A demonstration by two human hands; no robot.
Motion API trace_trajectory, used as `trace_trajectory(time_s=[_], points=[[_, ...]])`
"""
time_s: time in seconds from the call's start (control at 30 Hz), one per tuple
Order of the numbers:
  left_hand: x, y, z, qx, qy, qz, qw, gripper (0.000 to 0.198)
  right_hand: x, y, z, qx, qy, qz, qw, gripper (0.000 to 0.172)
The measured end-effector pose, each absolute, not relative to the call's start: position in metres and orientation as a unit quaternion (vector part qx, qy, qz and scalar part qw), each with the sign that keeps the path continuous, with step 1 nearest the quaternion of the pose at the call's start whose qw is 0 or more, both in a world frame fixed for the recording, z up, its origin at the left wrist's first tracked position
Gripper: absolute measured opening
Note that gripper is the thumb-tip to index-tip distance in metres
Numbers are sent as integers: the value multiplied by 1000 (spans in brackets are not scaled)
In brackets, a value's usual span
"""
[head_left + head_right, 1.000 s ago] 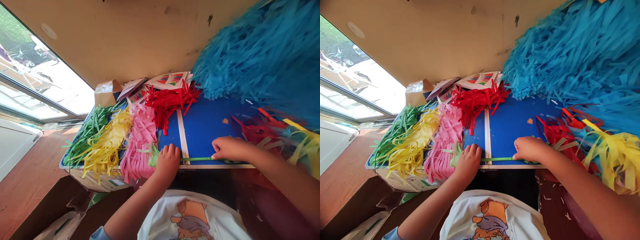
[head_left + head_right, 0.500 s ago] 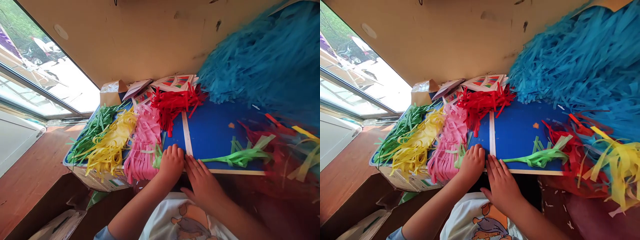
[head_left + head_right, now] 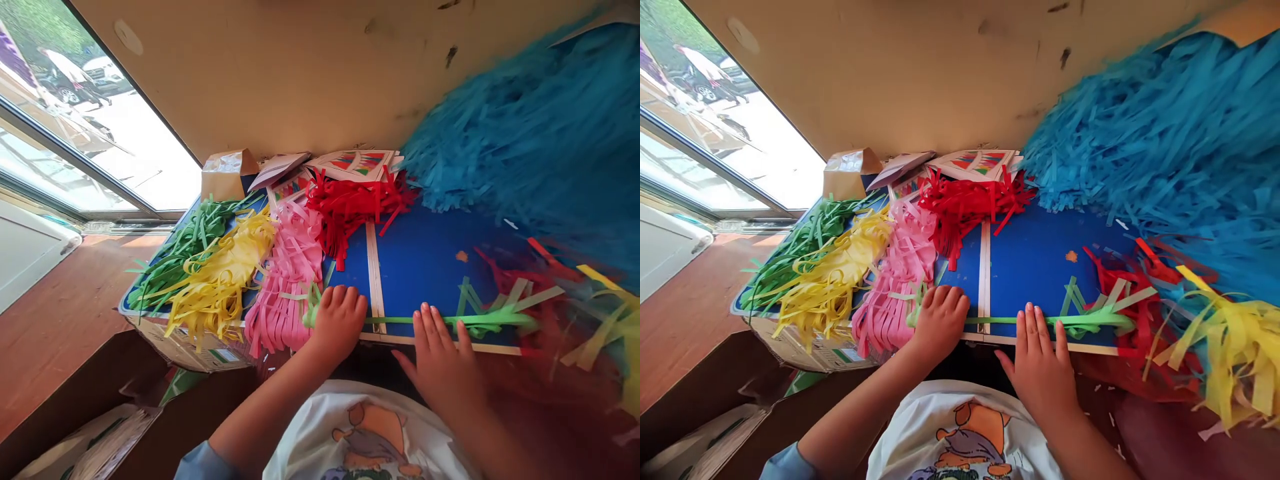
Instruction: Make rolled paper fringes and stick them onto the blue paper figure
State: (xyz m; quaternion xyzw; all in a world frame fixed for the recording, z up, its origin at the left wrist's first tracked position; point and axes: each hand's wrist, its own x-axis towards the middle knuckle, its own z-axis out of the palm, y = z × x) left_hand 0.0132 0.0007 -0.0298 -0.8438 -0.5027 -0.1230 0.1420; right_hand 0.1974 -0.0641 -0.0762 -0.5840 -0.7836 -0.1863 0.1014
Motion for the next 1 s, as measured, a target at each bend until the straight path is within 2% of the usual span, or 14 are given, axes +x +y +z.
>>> trace_trajectory(time_s=[0.13, 0.27, 0.37, 0.57, 0.7, 0.87, 1.0], points=[[20, -6, -24, -841, -474, -236, 108, 18, 191, -67, -84, -607, -761, -202, 108, 57], [39, -18, -41, -941, -276, -178, 87, 25, 196, -70, -86, -593, -765, -226, 114, 52], [44, -27, -59, -941, -284, -167, 83, 30, 203, -73, -81, -597, -759, -235, 111, 44], [36, -36, -74, -928, -275, -237, 81, 29, 217, -82, -67, -560, -781, -238, 140, 21], [34, -36, -70, -916, -266, -296, 51, 24, 218, -86, -62, -542, -786, -232, 185, 17], [36, -39, -66, -907, -284, -310, 18, 22, 202, -98, -58, -601, -744, -187, 226, 16], [40, -46, -56, -855, -289, -429, -24, 20, 196, -111, -41, -610, -734, -143, 262, 16]])
